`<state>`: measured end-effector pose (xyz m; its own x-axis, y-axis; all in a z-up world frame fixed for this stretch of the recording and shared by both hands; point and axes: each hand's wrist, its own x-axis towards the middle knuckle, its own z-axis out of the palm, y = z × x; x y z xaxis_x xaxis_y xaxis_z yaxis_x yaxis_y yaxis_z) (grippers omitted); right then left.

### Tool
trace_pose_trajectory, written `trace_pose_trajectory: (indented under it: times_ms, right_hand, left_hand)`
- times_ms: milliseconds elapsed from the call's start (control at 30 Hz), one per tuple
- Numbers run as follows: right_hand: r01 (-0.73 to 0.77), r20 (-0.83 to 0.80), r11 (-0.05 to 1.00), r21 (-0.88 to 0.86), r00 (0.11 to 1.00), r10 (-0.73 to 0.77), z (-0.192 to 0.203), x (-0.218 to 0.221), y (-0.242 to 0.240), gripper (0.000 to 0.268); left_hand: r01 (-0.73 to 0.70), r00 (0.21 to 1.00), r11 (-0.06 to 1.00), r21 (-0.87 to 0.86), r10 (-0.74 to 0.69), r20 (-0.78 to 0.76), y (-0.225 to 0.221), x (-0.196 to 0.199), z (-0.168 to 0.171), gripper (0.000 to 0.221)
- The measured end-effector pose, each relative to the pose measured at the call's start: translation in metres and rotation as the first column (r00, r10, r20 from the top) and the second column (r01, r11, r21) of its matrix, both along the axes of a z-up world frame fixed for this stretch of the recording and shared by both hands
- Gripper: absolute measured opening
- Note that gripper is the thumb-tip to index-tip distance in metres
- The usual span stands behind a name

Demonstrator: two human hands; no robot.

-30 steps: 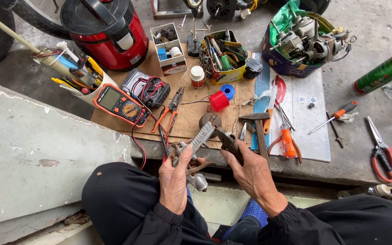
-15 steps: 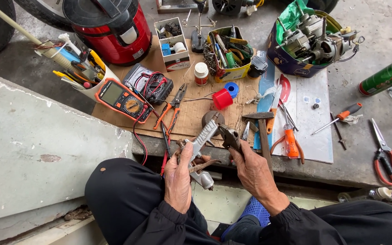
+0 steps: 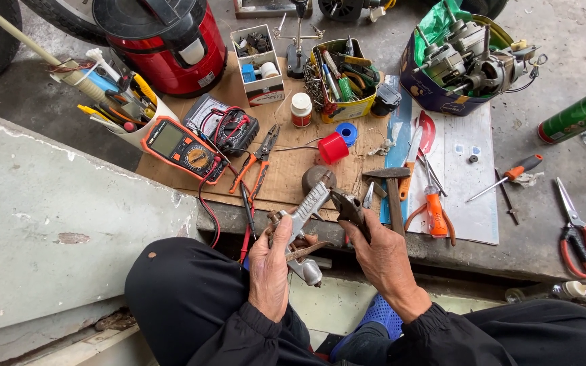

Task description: Disassembling a small electric motor using a power drill and other hand tools for repair.

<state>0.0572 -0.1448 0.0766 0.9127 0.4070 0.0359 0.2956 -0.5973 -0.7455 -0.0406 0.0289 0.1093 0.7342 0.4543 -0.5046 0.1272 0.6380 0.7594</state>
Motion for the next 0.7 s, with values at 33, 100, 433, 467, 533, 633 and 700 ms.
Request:
trace_pose_trajectory:
  times_ms: [33, 100, 433, 467, 533, 633, 700]
  right_hand:
    - [-0.002, 0.000, 1.000, -0.001, 1.000, 0.002, 0.0013, -0.0008, -0.0005, 0.016]
    - [-0.058, 0.015, 0.998, 0.005, 0.998, 0.058, 0.0038, -0.0025, -0.0015, 0.018]
    - [-0.095, -0.019, 0.995, -0.028, 0.995, 0.094, -0.0026, -0.0029, -0.0026, 0.035]
    - [-0.090, -0.022, 0.996, -0.017, 0.996, 0.090, -0.0030, -0.0028, -0.0026, 0.027]
    - [-0.083, -0.025, 0.997, -0.008, 0.996, 0.083, -0.0025, -0.0025, -0.0028, 0.019]
    - [-0.027, -0.036, 0.999, -0.032, 0.999, 0.026, -0.0021, -0.0026, -0.0017, 0.020]
    - [0.044, 0.024, 0.999, -0.026, 0.999, -0.044, -0.0042, -0.0025, -0.0013, 0.025]
  left_hand:
    - [-0.002, 1.000, 1.000, -0.001, 0.002, 0.000, -0.0001, 0.0006, -0.0004, 0.048]
    - [0.015, 1.000, 1.000, 0.019, -0.015, 0.004, -0.0003, 0.0016, -0.0014, 0.048]
    - [0.017, 1.000, 1.000, 0.001, -0.017, 0.023, -0.0013, 0.0015, -0.0017, 0.047]
    - [0.012, 0.999, 1.000, 0.008, -0.013, 0.030, -0.0015, 0.0015, -0.0023, 0.047]
    - [0.010, 0.999, 1.000, 0.012, -0.011, 0.038, -0.0028, 0.0017, -0.0031, 0.046]
    - [0.016, 0.999, 0.999, 0.045, -0.017, 0.035, -0.0051, 0.0011, -0.0032, 0.046]
    - [0.059, 0.997, 0.996, 0.060, -0.062, 0.042, -0.0068, 0.0010, -0.0033, 0.049]
